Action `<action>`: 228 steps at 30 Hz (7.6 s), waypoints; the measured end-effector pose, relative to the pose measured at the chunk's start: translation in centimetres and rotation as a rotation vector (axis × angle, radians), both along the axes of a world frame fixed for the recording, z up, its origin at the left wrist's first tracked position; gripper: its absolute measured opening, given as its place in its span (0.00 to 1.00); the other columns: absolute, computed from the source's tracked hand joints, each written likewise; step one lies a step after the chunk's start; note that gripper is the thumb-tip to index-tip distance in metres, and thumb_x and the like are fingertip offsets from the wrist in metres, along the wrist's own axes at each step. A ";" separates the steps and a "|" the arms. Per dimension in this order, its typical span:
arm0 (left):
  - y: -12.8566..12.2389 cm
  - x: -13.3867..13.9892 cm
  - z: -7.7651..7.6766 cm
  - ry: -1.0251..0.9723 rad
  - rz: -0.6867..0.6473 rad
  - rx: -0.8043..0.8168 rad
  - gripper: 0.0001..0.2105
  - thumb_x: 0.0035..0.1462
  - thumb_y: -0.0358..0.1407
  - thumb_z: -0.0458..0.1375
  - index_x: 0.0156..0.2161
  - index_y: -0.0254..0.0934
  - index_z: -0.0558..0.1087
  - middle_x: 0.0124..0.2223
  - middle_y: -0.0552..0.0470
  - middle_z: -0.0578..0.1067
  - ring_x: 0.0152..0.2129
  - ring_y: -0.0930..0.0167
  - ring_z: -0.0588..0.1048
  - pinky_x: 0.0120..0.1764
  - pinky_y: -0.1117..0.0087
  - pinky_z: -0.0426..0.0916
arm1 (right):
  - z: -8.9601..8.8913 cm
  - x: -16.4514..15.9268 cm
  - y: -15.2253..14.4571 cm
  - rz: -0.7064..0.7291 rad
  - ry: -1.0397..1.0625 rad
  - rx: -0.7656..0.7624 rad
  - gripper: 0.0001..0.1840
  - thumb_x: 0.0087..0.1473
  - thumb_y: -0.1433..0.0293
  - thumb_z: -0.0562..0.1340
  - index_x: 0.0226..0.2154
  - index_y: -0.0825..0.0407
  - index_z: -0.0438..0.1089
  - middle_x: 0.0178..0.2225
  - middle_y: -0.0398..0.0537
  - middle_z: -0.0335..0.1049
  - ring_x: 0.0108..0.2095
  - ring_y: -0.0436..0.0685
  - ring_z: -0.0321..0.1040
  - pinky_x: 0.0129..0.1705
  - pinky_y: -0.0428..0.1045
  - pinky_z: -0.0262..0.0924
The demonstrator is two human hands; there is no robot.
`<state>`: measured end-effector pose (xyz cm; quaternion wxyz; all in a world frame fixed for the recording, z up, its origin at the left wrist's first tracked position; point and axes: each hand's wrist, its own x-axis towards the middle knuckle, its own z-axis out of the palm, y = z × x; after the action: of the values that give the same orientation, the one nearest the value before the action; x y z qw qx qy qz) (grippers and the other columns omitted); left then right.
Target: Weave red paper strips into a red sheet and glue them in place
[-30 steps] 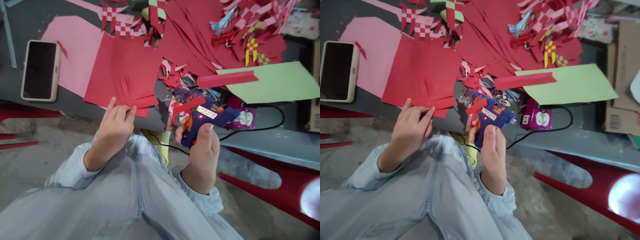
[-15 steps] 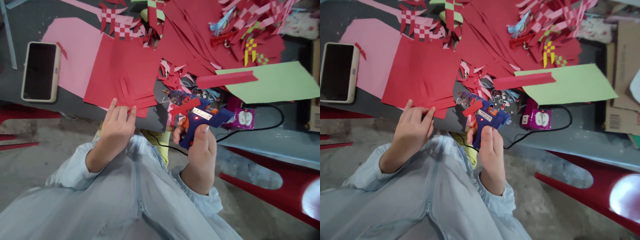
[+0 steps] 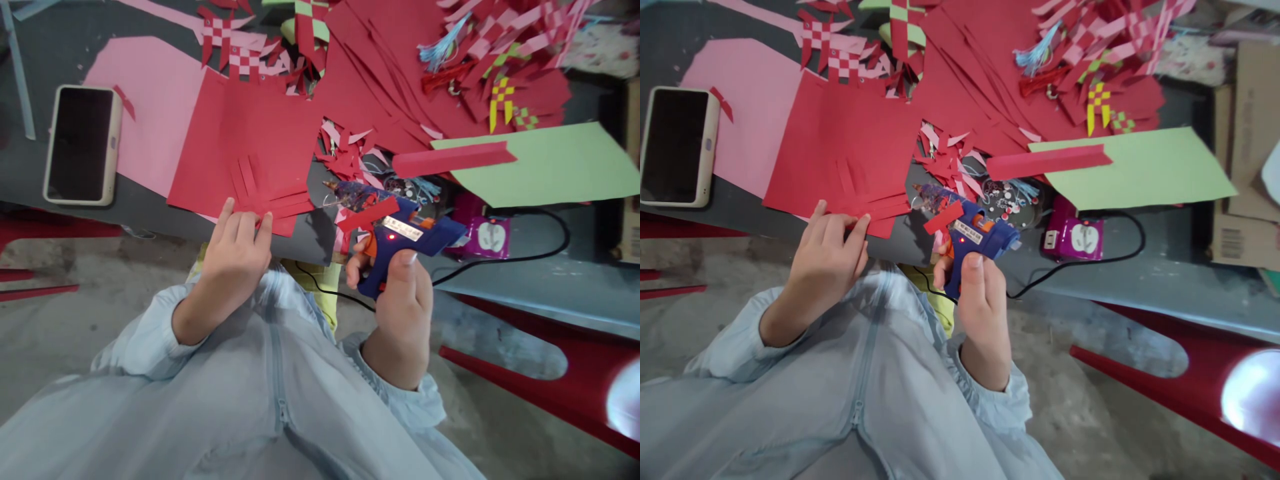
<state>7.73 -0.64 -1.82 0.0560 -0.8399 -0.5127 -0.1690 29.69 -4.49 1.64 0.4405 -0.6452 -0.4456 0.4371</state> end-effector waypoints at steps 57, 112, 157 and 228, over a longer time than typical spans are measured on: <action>2.2 -1.2 2.4 0.094 -0.010 -0.148 0.17 0.67 0.35 0.50 0.57 0.34 0.72 0.48 0.42 0.75 0.46 0.62 0.74 0.65 0.44 0.61 | -0.7 0.2 -0.1 0.136 0.056 0.069 0.30 0.69 0.50 0.46 0.26 0.46 0.70 0.29 0.49 0.73 0.36 0.61 0.71 0.40 0.57 0.63; 2.2 -2.2 0.9 -0.084 -0.021 -0.138 0.21 0.69 0.37 0.47 0.61 0.25 0.65 0.51 0.37 0.77 0.48 0.61 0.76 0.65 0.45 0.63 | -0.3 -2.6 2.7 0.413 -0.074 -0.092 0.25 0.68 0.48 0.48 0.31 0.48 0.66 0.22 0.43 0.71 0.24 0.53 0.66 0.30 0.50 0.59; 2.0 -2.3 0.9 -0.047 -0.045 -0.121 0.24 0.68 0.37 0.48 0.62 0.22 0.61 0.52 0.34 0.75 0.51 0.58 0.75 0.63 0.44 0.65 | -0.9 -3.0 2.6 0.360 -0.028 -0.109 0.26 0.67 0.47 0.48 0.33 0.47 0.67 0.22 0.41 0.71 0.25 0.53 0.66 0.32 0.51 0.58; 2.4 -0.8 1.9 0.057 0.034 -0.213 0.18 0.66 0.36 0.52 0.58 0.36 0.71 0.46 0.43 0.72 0.47 0.60 0.73 0.65 0.42 0.60 | -0.2 -1.1 2.3 0.051 0.088 -0.017 0.28 0.64 0.42 0.47 0.35 0.45 0.69 0.25 0.50 0.71 0.32 0.62 0.73 0.28 0.55 0.59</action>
<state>6.95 1.80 0.13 -0.0160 -0.8367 -0.5402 -0.0885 28.55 -2.20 1.47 0.4429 -0.6175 -0.4386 0.4798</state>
